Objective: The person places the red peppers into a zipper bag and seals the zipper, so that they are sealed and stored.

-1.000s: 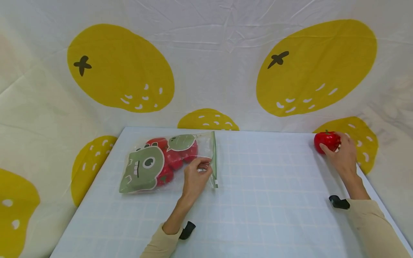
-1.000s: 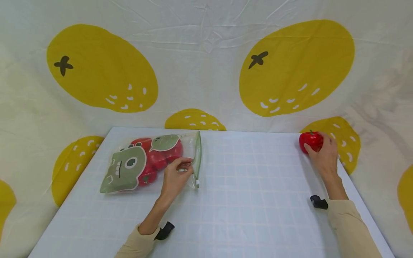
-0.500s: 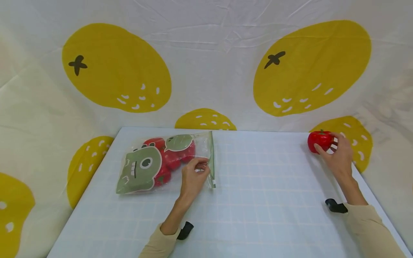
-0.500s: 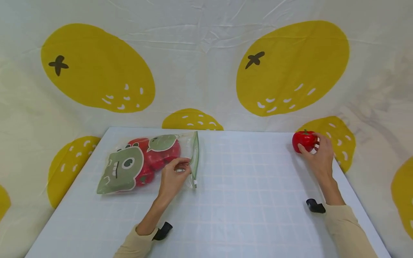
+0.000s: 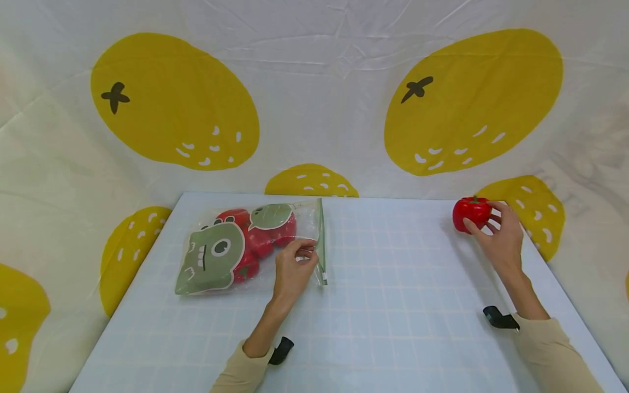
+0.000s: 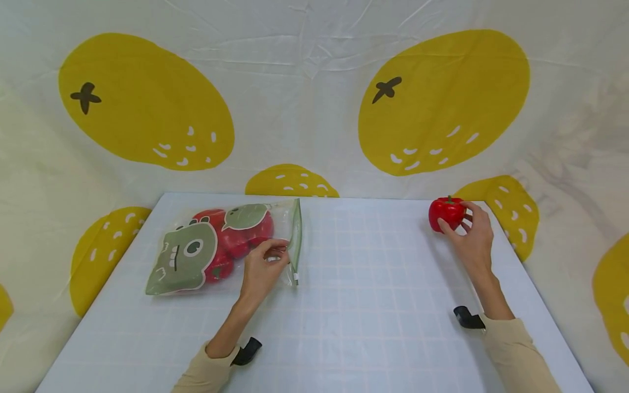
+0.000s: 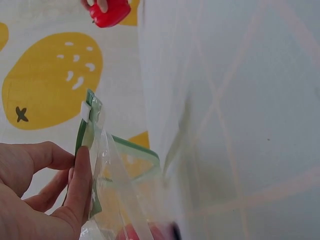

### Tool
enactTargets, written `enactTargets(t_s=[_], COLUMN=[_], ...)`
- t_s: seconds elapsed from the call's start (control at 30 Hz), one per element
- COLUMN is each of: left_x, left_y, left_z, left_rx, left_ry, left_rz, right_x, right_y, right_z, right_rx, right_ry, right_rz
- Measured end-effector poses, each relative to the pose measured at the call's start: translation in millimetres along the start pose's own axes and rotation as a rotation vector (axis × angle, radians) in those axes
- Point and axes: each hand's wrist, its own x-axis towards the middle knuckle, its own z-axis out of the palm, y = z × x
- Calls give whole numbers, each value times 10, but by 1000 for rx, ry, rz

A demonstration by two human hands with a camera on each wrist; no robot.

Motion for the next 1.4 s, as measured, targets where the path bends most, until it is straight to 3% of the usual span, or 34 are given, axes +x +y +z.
enactTargets(t_s=[0.33, 0.87, 1.4], left_x=[17, 10, -2], left_y=[-14, -17, 5], left_z=[5, 2, 10], left_rx=[-17, 7, -2], left_ry=[19, 9, 11], left_rz=[20, -2, -4], right_x=[-121, -287, -337], right_y=[-199, -499, -778], right_z=[104, 309, 602], right_rx=[75, 163, 227], right_ry=[2, -42, -106], right_rz=[-26, -69, -115])
